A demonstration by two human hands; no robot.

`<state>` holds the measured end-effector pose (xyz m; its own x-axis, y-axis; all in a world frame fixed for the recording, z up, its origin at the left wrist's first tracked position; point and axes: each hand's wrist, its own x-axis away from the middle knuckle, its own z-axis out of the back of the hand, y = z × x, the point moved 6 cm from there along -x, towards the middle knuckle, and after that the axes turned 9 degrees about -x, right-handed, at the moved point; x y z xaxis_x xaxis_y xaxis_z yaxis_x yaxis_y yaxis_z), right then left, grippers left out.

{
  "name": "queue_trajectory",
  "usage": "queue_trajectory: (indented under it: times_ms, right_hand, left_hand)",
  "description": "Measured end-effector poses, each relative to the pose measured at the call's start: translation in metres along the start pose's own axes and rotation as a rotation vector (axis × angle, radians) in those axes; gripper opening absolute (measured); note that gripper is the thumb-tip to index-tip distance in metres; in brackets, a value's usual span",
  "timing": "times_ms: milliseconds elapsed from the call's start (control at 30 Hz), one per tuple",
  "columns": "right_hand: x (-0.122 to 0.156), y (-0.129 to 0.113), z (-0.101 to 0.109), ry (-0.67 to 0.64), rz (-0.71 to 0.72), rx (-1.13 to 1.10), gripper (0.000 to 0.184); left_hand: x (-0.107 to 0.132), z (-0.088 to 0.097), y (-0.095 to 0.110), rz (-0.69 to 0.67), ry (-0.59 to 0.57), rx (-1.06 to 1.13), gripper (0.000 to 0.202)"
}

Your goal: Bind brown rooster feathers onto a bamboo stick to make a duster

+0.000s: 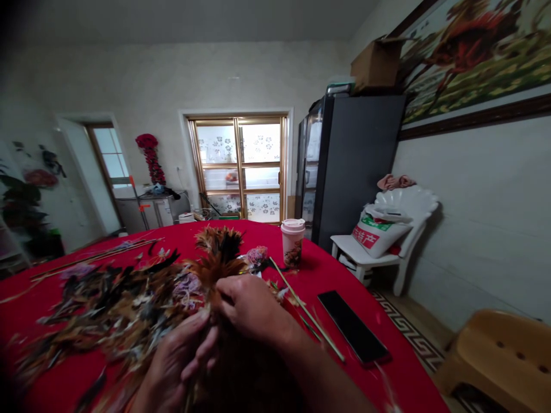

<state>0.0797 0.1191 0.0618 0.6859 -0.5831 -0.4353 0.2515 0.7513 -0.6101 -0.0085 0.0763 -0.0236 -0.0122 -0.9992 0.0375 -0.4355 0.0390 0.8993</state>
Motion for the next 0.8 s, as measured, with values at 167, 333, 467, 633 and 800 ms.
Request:
queue_trajectory:
  times_ms: [167, 333, 467, 633, 800]
  right_hand:
    - [-0.002, 0.006, 0.002, -0.006, 0.020, -0.069, 0.018]
    - [0.000, 0.002, 0.003, -0.014, 0.060, -0.024, 0.021]
    - [0.000, -0.003, 0.000, -0.030, 0.067, 0.053, 0.019]
    - [-0.002, 0.000, 0.003, 0.032, 0.014, 0.022, 0.013]
    - [-0.001, 0.019, 0.009, 0.167, -0.187, -0.281, 0.015]
  left_hand:
    - [0.000, 0.000, -0.003, 0.039, -0.012, 0.012, 0.030]
    - [0.002, -0.001, 0.001, 0.043, 0.037, -0.011, 0.025]
    - [0.002, -0.003, -0.001, 0.056, -0.014, -0.010, 0.035]
    - [-0.001, 0.000, -0.002, 0.037, -0.033, -0.008, 0.036]
    - [-0.003, 0.008, 0.013, 0.014, 0.028, -0.061, 0.029]
